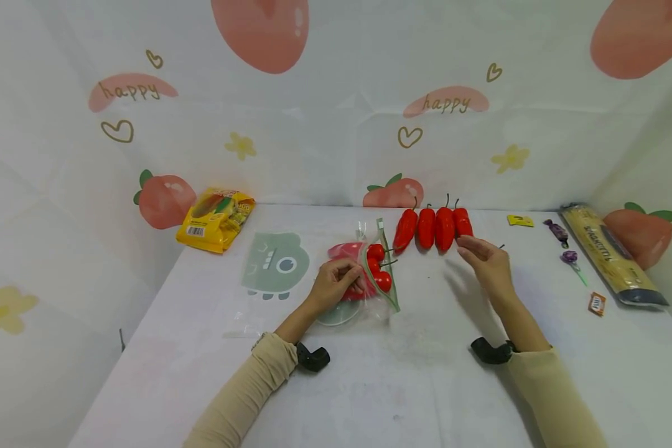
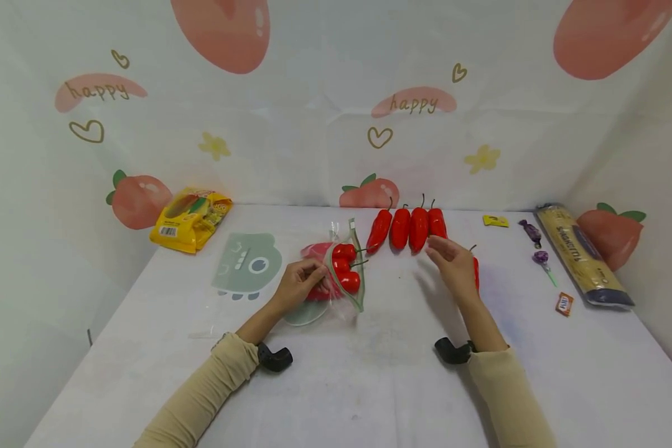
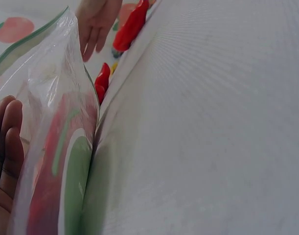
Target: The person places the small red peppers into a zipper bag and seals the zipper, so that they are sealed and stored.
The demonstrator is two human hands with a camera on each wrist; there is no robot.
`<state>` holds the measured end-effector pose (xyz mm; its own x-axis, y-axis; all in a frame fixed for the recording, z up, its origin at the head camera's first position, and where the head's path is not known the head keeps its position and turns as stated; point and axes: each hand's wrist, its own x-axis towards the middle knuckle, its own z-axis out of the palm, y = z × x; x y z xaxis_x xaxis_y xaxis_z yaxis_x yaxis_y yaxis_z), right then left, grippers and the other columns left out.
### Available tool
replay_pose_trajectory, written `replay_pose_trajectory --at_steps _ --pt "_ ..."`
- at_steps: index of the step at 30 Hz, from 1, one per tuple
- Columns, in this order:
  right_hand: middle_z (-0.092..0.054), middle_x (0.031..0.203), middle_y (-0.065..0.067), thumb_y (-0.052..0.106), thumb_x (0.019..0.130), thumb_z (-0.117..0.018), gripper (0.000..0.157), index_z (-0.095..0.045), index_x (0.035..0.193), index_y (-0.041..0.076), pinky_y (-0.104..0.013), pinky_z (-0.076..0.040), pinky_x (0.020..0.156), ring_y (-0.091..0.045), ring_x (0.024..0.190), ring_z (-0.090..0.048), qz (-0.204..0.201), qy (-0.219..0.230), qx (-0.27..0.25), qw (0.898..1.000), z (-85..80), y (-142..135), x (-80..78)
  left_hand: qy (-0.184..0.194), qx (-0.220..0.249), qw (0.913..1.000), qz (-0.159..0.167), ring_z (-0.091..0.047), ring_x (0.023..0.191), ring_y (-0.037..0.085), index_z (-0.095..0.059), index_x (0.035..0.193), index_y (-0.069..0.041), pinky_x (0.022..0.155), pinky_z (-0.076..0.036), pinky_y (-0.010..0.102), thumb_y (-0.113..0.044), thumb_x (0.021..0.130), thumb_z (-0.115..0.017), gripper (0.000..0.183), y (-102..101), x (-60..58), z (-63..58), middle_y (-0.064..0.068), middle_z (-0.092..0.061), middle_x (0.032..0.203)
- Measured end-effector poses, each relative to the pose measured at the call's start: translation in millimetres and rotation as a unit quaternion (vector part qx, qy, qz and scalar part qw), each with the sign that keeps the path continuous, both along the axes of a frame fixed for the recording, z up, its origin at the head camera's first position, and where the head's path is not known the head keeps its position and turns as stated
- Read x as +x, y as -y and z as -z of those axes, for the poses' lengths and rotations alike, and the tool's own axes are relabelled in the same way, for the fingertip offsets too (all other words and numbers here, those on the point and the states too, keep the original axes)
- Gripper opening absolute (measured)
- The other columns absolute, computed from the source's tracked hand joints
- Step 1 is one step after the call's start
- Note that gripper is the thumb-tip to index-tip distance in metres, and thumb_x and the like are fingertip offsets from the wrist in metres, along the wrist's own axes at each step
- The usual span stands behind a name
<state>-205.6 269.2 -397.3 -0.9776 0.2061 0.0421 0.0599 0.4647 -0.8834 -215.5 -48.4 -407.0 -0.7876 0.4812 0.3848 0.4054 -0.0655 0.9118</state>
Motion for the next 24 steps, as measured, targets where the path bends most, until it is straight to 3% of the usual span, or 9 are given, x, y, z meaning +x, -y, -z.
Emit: replay_pose_trajectory --at_steps 2,5,8,10,13,16,24 --pt "-0.048 0.137 -0.012 0.040 0.091 -0.051 0.055 -0.042 0.137 0.012 -0.029 -0.041 0.102 -0.015 0.123 -0.048 0.035 0.004 0.007 0.999 -3.0 -14 4.7 0.004 -0.003 1.0000 -0.003 -0.062 0.060 0.024 -0.058 0.085 0.013 0.061 -0.056 0.023 0.004 0.090 -0.050 0.013 0 0.5 -0.8 0.030 -0.060 0.073" --pt "-0.038 0.144 -0.013 0.042 0.092 -0.048 0.059 -0.034 0.142 0.012 -0.042 -0.034 0.107 -0.027 0.134 -0.035 0.071 0.022 0.008 0.997 -7.0 -32 11.0 0.001 -0.002 1.0000 -0.004 -0.063 0.060 0.016 -0.058 0.085 0.010 0.062 -0.056 0.023 -0.001 0.091 -0.051 0.014 0 -5.2 9.7 0.028 -0.060 0.073" --pt "-0.027 0.149 -0.013 0.042 0.093 -0.046 0.063 -0.026 0.144 0.011 -0.047 -0.028 0.109 -0.032 0.138 -0.024 0.086 0.065 -0.004 0.994 -5.9 -44 14.5 -0.004 0.003 1.0000 -0.002 -0.063 0.059 0.011 -0.058 0.085 0.010 0.061 -0.056 0.024 -0.002 0.091 -0.051 0.015 0 -8.5 15.4 0.027 -0.061 0.073" --pt "-0.021 0.151 -0.013 0.041 0.093 -0.047 0.067 -0.019 0.146 0.011 -0.048 -0.027 0.109 -0.033 0.140 -0.020 0.088 0.101 -0.010 0.991 -2.7 -48 15.5 -0.003 0.002 1.0000 -0.001 -0.063 0.059 0.013 -0.058 0.085 0.010 0.061 -0.056 0.023 0.000 0.091 -0.051 0.014 0 -6.9 12.4 0.028 -0.061 0.073" --pt "-0.016 0.152 -0.015 0.040 0.092 -0.049 0.072 -0.012 0.147 0.011 -0.049 -0.026 0.109 -0.035 0.140 -0.017 0.090 0.135 -0.009 0.987 5.8 -53 13.4 0.006 -0.005 1.0000 -0.002 -0.063 0.060 0.020 -0.058 0.085 0.012 0.062 -0.055 0.022 0.002 0.091 -0.050 0.013 1 -0.4 1.6 0.030 -0.060 0.074" --pt "-0.015 0.151 -0.019 0.039 0.092 -0.050 0.074 -0.009 0.147 0.011 -0.051 -0.025 0.110 -0.038 0.139 -0.016 0.086 0.150 0.005 0.985 12.2 -55 11.1 0.009 -0.014 0.9999 -0.005 -0.063 0.061 0.024 -0.058 0.086 0.012 0.064 -0.055 0.021 0.001 0.091 -0.050 0.014 1 1.3 -1.2 0.029 -0.061 0.074" --pt "-0.022 0.148 -0.024 0.036 0.092 -0.050 0.071 -0.013 0.146 0.011 -0.053 -0.031 0.107 -0.041 0.136 -0.021 0.087 0.166 0.036 0.982 17.0 -51 6.0 0.014 -0.010 0.9998 -0.008 -0.063 0.060 0.016 -0.058 0.085 0.012 0.063 -0.055 0.020 0.002 0.091 -0.051 0.014 1 1.2 -0.9 0.030 -0.060 0.074"
